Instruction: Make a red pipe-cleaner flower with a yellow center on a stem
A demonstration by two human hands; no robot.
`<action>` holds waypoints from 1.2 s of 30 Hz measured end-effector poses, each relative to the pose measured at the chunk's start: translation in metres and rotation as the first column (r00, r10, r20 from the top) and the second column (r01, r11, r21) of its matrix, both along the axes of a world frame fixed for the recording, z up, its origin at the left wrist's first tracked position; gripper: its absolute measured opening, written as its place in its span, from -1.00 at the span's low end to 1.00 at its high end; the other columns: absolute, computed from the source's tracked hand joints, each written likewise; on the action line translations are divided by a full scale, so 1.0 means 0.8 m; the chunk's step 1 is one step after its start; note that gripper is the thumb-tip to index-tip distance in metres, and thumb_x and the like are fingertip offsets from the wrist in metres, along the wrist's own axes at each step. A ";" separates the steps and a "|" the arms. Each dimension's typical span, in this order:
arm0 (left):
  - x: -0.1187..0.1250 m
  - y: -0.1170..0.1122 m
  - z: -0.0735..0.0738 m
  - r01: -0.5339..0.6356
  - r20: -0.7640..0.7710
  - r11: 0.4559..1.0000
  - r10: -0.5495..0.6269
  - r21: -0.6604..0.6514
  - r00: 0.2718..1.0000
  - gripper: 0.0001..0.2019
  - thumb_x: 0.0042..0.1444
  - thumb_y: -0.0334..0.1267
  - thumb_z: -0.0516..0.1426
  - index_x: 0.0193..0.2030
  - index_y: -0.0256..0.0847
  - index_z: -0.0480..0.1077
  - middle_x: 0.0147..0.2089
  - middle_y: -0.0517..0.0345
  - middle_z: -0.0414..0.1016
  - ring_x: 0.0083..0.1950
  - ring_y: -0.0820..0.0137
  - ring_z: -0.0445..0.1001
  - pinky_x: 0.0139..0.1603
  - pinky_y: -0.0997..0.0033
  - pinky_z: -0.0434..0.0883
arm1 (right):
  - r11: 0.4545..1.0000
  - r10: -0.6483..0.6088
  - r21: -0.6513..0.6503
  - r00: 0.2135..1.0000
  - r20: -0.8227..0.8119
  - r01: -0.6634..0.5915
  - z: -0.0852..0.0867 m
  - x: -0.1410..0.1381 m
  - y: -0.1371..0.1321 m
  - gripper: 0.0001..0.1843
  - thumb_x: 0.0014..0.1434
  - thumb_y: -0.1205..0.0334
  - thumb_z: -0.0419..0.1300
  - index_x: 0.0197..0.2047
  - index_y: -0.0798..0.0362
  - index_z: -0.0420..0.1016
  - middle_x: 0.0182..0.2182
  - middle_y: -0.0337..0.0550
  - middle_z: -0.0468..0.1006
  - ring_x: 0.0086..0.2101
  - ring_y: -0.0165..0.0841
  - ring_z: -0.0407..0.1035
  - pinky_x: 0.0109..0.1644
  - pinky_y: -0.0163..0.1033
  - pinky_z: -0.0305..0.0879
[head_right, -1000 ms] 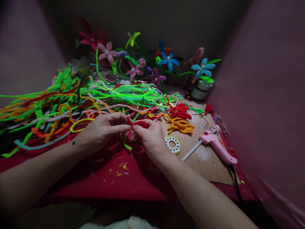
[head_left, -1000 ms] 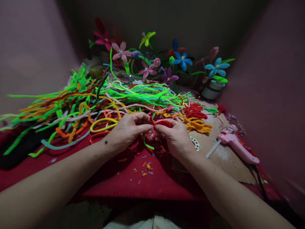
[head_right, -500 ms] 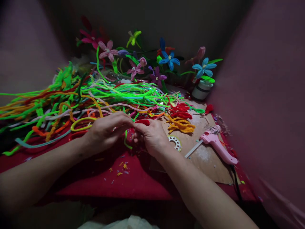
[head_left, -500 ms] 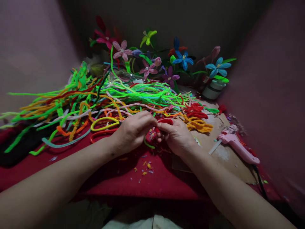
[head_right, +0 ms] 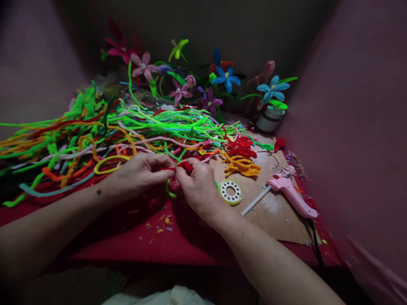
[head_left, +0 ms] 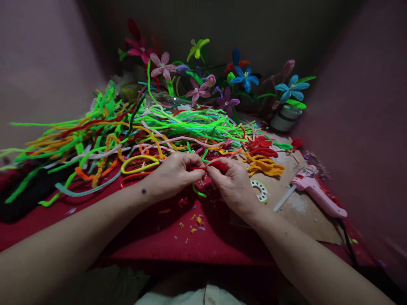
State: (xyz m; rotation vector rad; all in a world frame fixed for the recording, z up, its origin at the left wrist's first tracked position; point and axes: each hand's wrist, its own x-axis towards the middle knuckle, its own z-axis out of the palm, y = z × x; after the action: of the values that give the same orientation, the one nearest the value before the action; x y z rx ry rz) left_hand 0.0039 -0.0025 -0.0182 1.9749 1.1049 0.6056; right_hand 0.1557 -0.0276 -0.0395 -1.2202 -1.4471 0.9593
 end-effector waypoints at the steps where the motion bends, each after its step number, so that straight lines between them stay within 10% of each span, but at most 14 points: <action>1: 0.000 -0.001 -0.002 0.030 -0.103 0.978 -0.008 0.209 0.995 -0.86 0.06 -0.31 0.05 -0.39 -0.27 0.41 -0.46 0.13 0.43 -0.44 0.42 0.34 -0.41 0.43 0.23 | 0.997 0.011 -0.075 0.997 -0.071 -0.017 -0.001 -0.001 0.001 -0.85 0.03 0.28 0.12 -0.55 0.06 0.36 -0.69 -0.36 0.30 -0.65 -0.50 0.15 -0.58 -0.37 0.06; 4: 0.000 -0.004 -0.010 0.251 -0.382 0.689 0.040 0.680 0.923 -0.77 0.17 -0.34 -0.04 -0.39 -0.27 0.42 -0.40 0.02 0.42 -0.34 0.31 0.32 -0.30 0.31 0.23 | 0.954 0.053 -0.253 0.925 -0.377 -0.158 -0.005 -0.003 0.004 -0.79 -0.05 0.26 0.17 -0.63 0.05 0.26 -0.75 -0.39 0.24 -0.72 -0.53 0.09 -0.65 -0.38 0.03; 7: -0.003 -0.003 -0.014 0.379 -0.481 0.516 0.075 0.768 0.873 -0.71 0.22 -0.34 -0.10 -0.35 -0.24 0.42 -0.40 0.00 0.41 -0.32 0.29 0.31 -0.25 0.26 0.23 | 0.905 0.077 -0.301 0.810 -0.581 -0.302 -0.006 -0.004 0.008 -0.84 -0.13 0.26 0.23 -0.61 0.08 0.31 -0.71 -0.36 0.31 -0.70 -0.53 0.16 -0.65 -0.40 0.08; 9: -0.006 0.001 -0.013 0.296 -0.398 0.570 0.060 0.766 0.915 -0.75 0.20 -0.33 -0.07 -0.31 -0.23 0.42 -0.35 0.01 0.41 -0.27 0.31 0.32 -0.22 0.29 0.25 | 0.904 0.057 -0.309 0.798 -0.599 -0.296 -0.004 -0.002 0.009 -0.84 -0.15 0.27 0.25 -0.60 0.10 0.33 -0.71 -0.35 0.31 -0.69 -0.54 0.16 -0.65 -0.41 0.08; 11: -0.008 0.007 -0.009 0.108 -0.210 0.743 0.045 0.660 0.977 -0.83 0.15 -0.34 0.00 -0.26 -0.23 0.41 -0.27 0.03 0.41 -0.25 0.35 0.34 -0.23 0.35 0.28 | 0.924 0.049 -0.284 0.815 -0.578 -0.257 -0.002 0.000 0.009 -0.84 -0.13 0.27 0.25 -0.60 0.09 0.34 -0.73 -0.36 0.29 -0.70 -0.54 0.13 -0.65 -0.39 0.08; 14: -0.011 0.016 0.000 -0.129 0.114 0.986 0.117 0.110 0.987 -0.88 0.07 -0.31 0.09 -0.24 -0.24 0.39 -0.41 0.16 0.37 -0.44 0.47 0.31 -0.47 0.50 0.26 | 0.958 0.096 -0.191 0.863 -0.496 -0.216 0.003 0.003 0.007 -0.87 -0.06 0.24 0.25 -0.53 0.09 0.41 -0.70 -0.36 0.30 -0.68 -0.53 0.13 -0.62 -0.38 0.08; 18: -0.012 0.020 0.001 0.095 0.335 0.778 0.154 -0.621 0.930 -0.77 0.10 -0.16 0.10 -0.44 -0.30 0.37 -0.66 0.23 0.25 -0.69 0.57 0.13 -0.73 0.58 0.07 | 0.987 0.146 -0.024 0.946 -0.289 -0.159 0.011 0.005 -0.002 -0.91 0.04 0.23 0.21 -0.42 0.07 0.45 -0.60 -0.31 0.41 -0.59 -0.49 0.24 -0.50 -0.35 0.18; 22: -0.014 0.018 0.001 0.335 0.499 0.642 0.087 -0.690 0.863 -0.59 0.12 0.01 0.06 -0.48 -0.34 0.42 -0.61 0.07 0.39 -0.72 0.57 0.19 -0.77 0.59 0.09 | 0.976 0.158 0.165 0.984 -0.078 -0.143 0.014 0.006 -0.010 -0.94 0.15 0.28 0.12 -0.32 0.04 0.41 -0.43 -0.21 0.50 -0.38 -0.39 0.39 -0.25 -0.26 0.29; 32: -0.024 0.014 0.010 0.289 0.417 0.665 0.038 -0.689 0.908 -0.77 -0.02 -0.16 0.21 -0.50 -0.32 0.43 -0.70 0.21 0.30 -0.76 0.66 0.11 -0.74 0.63 -0.06 | 0.869 -0.017 0.475 0.949 0.316 -0.143 0.007 0.011 -0.010 -0.92 0.16 0.37 0.09 -0.30 0.06 0.39 -0.41 -0.19 0.45 -0.38 -0.41 0.34 -0.27 -0.31 0.23; 36: -0.021 0.012 0.017 0.163 0.235 0.849 -0.046 -0.504 0.971 -0.76 0.00 -0.14 0.18 -0.51 -0.30 0.42 -0.64 0.22 0.34 -0.69 0.60 0.18 -0.68 0.58 0.06 | 0.834 -0.042 0.529 0.937 0.347 -0.158 0.003 0.011 -0.008 -0.91 0.15 0.38 0.08 -0.31 0.10 0.40 -0.42 -0.16 0.45 -0.39 -0.41 0.33 -0.27 -0.30 0.24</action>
State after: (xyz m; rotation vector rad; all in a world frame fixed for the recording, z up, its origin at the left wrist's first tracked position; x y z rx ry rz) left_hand -0.0128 0.0071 -0.0046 1.4483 0.9006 0.3938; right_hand 0.1646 -0.0339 -0.0370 -0.9324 -1.8827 0.3117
